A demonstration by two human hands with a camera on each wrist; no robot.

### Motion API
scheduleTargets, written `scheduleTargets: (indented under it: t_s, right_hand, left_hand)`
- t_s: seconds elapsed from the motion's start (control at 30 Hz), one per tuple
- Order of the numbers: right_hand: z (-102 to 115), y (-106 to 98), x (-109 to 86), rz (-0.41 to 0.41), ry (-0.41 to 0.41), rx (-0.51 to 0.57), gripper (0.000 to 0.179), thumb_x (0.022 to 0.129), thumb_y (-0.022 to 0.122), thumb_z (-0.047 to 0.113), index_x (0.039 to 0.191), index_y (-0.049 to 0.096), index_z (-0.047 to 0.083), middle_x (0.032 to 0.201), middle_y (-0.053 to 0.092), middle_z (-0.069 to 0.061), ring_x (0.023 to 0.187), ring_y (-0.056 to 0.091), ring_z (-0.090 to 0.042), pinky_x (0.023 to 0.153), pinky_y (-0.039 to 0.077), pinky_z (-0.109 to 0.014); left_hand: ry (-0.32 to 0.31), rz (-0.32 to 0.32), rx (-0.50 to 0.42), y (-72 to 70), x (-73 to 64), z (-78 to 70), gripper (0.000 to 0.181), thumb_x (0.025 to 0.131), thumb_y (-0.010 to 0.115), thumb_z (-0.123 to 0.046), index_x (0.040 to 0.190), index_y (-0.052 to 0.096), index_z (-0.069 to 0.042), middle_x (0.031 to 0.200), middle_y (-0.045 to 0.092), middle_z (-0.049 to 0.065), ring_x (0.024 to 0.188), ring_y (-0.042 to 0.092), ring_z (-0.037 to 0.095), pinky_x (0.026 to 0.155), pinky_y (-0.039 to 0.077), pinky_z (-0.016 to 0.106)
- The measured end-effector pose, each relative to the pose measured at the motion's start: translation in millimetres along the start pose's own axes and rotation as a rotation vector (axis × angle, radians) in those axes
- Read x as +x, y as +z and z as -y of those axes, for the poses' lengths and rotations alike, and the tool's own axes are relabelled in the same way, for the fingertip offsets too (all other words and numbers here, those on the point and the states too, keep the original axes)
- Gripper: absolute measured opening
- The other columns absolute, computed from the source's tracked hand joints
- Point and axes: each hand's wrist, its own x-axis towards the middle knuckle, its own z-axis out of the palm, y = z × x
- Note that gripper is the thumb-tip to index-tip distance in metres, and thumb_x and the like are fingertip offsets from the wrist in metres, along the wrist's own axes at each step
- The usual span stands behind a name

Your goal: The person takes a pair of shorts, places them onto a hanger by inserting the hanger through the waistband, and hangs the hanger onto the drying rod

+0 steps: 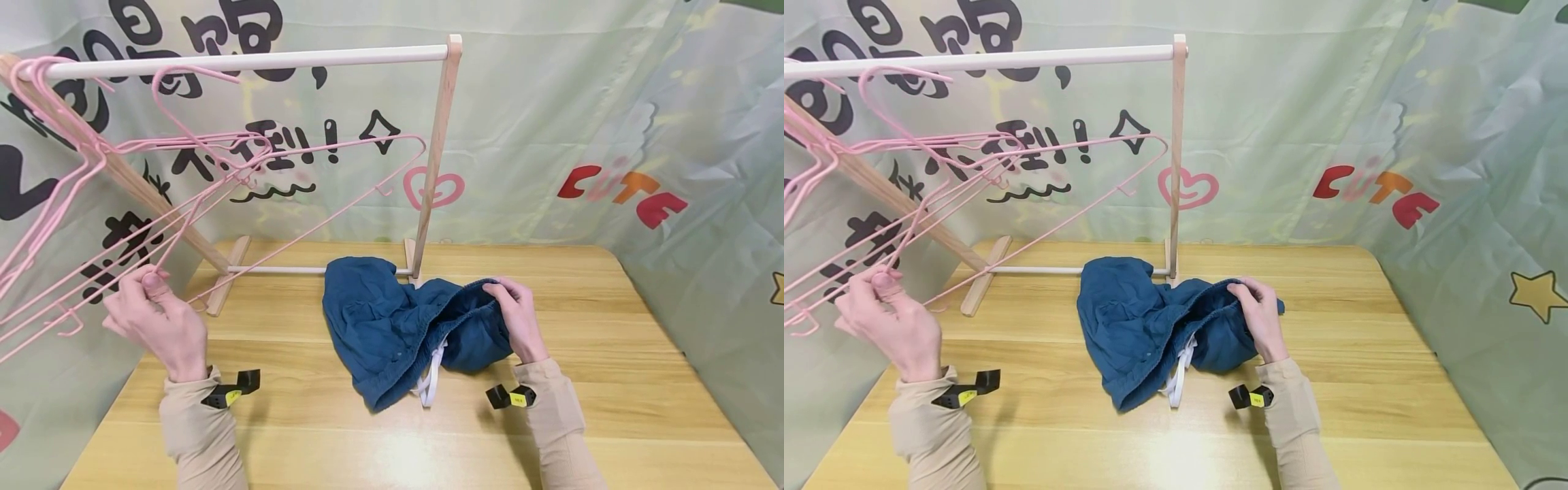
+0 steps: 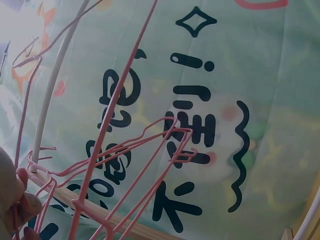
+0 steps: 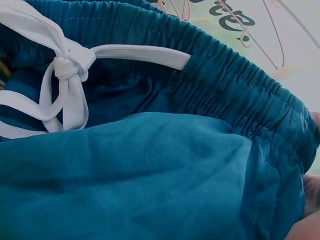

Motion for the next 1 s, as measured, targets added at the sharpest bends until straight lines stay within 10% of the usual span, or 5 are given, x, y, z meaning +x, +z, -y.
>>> scheduleTargets:
  t_s: [0.33,0.63,0.8,1.0]
  right_hand:
    - [-2,0,0.3,-0.011,-0.011,0.012,0.020,0.098,0.056,0.006,0.090,0.073,0.001,0.080,0.068,0.014,0.082,0.060,-0.006,0.081,0.048,-0.017]
    - [-3,0,1.8,-0.075,0.023,0.062,0.027,0.097,0.057,0.006,0.078,0.073,0.015,0.076,0.067,0.013,0.077,0.059,-0.007,0.077,0.049,-0.018]
    - [-3,1,3.5,-0.126,0.040,0.091,0.028,0.097,0.058,0.007,0.072,0.069,0.014,0.072,0.063,0.010,0.073,0.056,-0.009,0.073,0.048,-0.019]
    - [-1,2,3.6,-0.189,0.038,0.107,0.031,0.095,0.058,0.007,0.068,0.067,0.016,0.068,0.058,0.010,0.070,0.051,-0.009,0.068,0.044,-0.019]
  left_hand:
    - [-0.001,-0.119,0.048,-3.5,6.6,-3.3,0.035,0.105,0.045,-0.017,0.083,0.040,-0.043,0.084,0.036,-0.033,0.101,0.033,-0.007,0.107,0.018,0.028]
    - [0.037,0.019,-0.022,-4.4,5.3,-3.0,0.035,0.105,0.043,-0.010,0.087,0.046,-0.040,0.085,0.037,-0.031,0.100,0.031,-0.005,0.105,0.017,0.028]
    - [0.131,0.134,-0.042,-1.6,0.8,-2.4,0.039,0.107,0.042,-0.025,0.082,0.060,-0.002,0.088,0.038,-0.032,0.100,0.029,-0.004,0.106,0.016,0.030]
    - [0.202,0.190,-0.033,2.8,-3.4,-2.0,0.046,0.107,0.042,-0.030,0.095,0.059,0.012,0.083,0.052,0.016,0.097,0.026,-0.005,0.103,0.015,0.031]
